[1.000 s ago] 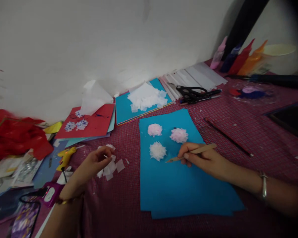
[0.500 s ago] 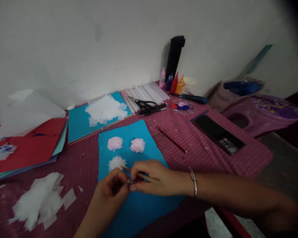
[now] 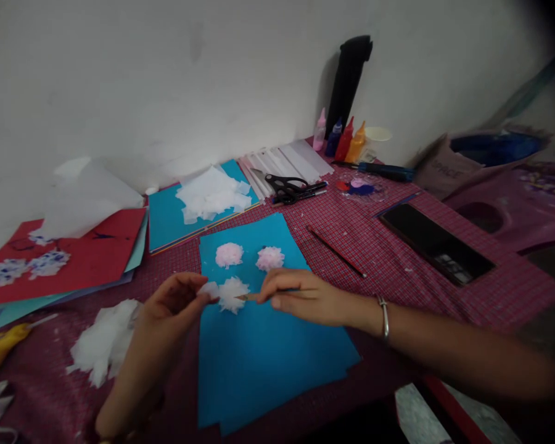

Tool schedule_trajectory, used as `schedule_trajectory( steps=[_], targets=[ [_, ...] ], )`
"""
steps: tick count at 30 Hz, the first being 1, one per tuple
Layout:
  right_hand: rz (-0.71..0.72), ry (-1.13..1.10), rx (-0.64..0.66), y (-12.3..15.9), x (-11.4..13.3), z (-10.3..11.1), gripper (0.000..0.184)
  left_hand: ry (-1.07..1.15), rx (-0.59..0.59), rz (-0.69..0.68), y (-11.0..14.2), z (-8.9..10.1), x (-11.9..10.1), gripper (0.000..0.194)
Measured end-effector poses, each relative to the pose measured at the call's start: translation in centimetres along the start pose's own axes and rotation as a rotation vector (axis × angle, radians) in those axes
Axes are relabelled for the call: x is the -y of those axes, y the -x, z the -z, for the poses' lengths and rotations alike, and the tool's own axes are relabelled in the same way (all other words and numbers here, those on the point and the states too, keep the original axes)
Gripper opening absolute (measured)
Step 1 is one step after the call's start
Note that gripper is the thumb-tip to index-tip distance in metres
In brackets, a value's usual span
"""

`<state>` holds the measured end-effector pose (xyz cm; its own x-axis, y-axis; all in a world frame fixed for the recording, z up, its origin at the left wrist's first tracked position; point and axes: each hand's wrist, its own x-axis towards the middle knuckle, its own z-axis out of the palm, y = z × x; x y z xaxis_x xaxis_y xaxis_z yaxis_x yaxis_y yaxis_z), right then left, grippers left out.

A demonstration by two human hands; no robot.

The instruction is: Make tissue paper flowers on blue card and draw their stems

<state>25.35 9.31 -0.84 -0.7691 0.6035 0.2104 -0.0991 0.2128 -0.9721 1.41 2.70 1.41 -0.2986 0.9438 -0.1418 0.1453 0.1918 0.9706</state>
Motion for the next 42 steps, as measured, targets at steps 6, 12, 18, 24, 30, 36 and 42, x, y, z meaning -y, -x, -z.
schedule_trajectory(
  steps=[6, 12, 18, 24, 30, 36, 42],
  targets=[
    [-0.236, -0.07, 0.19, -0.5, -1.1, 2.0, 0.02, 0.013, 0.03, 0.071, -1.5, 1.8, 1.9, 0.02],
    [-0.166, 0.074, 0.125, -0.6, -2.1, 1.5, 0.016, -0.083, 0.064, 0.075, -1.4, 2.0, 2.8, 0.017],
    [-0.165, 0.084, 0.062, -0.7, -2.3, 1.5, 0.016, -0.134, 0.149, 0.111, -2.0, 1.9, 3.1, 0.037],
    [-0.226, 0.041, -0.002, -1.1, -2.1, 1.0, 0.017, -0.245, 0.23, 0.123, -1.7, 2.9, 2.7, 0.021],
    [-0.301, -0.054, -0.066, -1.4, -1.9, 0.7, 0.014, -0.411, 0.587, 0.106, 0.4, 1.5, 0.8, 0.019],
    [-0.291, -0.093, -0.084, -1.4, -1.9, 0.8, 0.013, -0.72, 0.451, -0.126, 1.2, -1.4, 1.4, 0.016],
    [-0.296, -0.161, -0.108, -1.3, -1.8, 0.7, 0.011, -0.82, 0.23, -0.166, 0.6, -1.1, 3.0, 0.02]
  ],
)
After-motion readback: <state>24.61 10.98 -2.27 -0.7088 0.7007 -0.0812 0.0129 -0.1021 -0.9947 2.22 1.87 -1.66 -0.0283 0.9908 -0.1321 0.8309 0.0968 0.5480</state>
